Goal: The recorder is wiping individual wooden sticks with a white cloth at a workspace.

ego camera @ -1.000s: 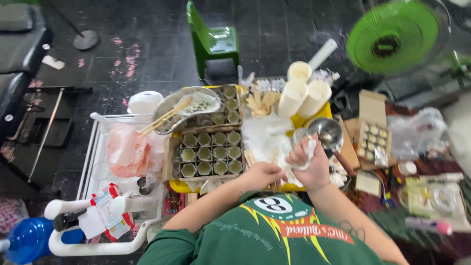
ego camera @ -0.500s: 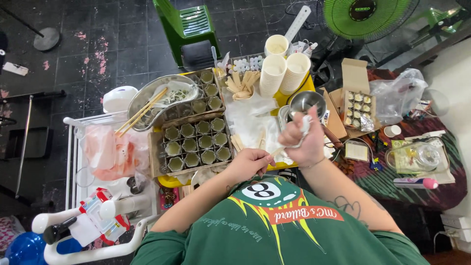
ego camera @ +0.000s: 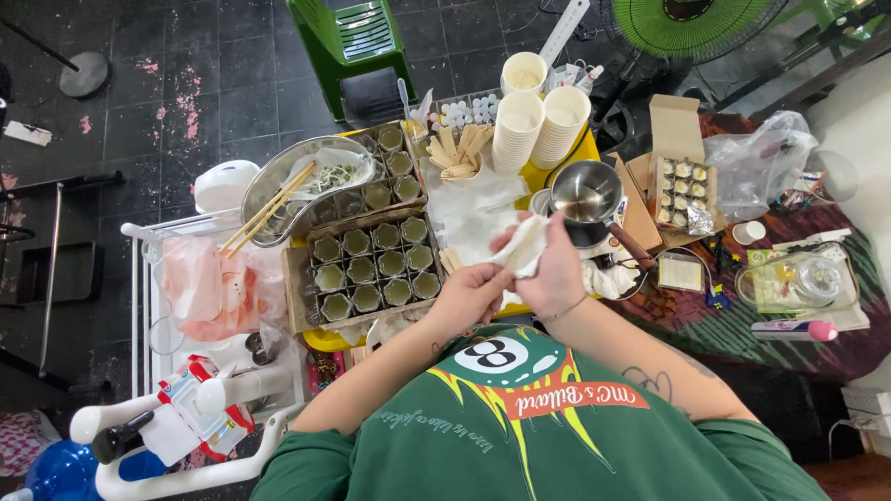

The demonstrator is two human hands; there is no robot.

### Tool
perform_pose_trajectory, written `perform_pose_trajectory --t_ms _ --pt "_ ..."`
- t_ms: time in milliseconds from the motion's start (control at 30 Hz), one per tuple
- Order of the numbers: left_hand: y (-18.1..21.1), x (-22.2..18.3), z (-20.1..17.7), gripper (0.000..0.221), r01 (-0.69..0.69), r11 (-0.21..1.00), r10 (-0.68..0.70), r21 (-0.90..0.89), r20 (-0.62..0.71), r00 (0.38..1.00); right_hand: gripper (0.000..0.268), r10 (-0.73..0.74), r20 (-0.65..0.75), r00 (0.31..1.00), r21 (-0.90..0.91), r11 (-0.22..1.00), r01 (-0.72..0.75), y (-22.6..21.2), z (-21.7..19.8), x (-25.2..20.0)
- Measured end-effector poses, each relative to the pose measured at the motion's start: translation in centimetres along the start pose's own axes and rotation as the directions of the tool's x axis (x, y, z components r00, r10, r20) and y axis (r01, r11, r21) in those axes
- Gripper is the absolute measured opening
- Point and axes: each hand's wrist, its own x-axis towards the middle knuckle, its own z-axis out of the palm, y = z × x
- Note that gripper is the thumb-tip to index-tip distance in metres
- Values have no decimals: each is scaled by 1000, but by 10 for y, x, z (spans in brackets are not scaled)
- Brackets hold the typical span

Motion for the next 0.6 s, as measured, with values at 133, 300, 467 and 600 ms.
perform_pose_trajectory --t_ms 133,300,467,600 --pt "-42 23 -9 34 -121 983 117 -140 -41 992 56 -142 374 916 -82 979 185 17 -57 42" --pt "12 -7 -19 24 -168 974 166 152 29 986 65 -110 464 879 -191 956 221 6 -65 51" --pt "38 -13 -26 24 -488 769 609 412 -244 755 77 17 400 916 -513 833 209 13 -57 47" --pt "40 -7 -25 16 -575 665 702 477 -138 698 87 28 441 897 -672 672 310 17 -54 46"
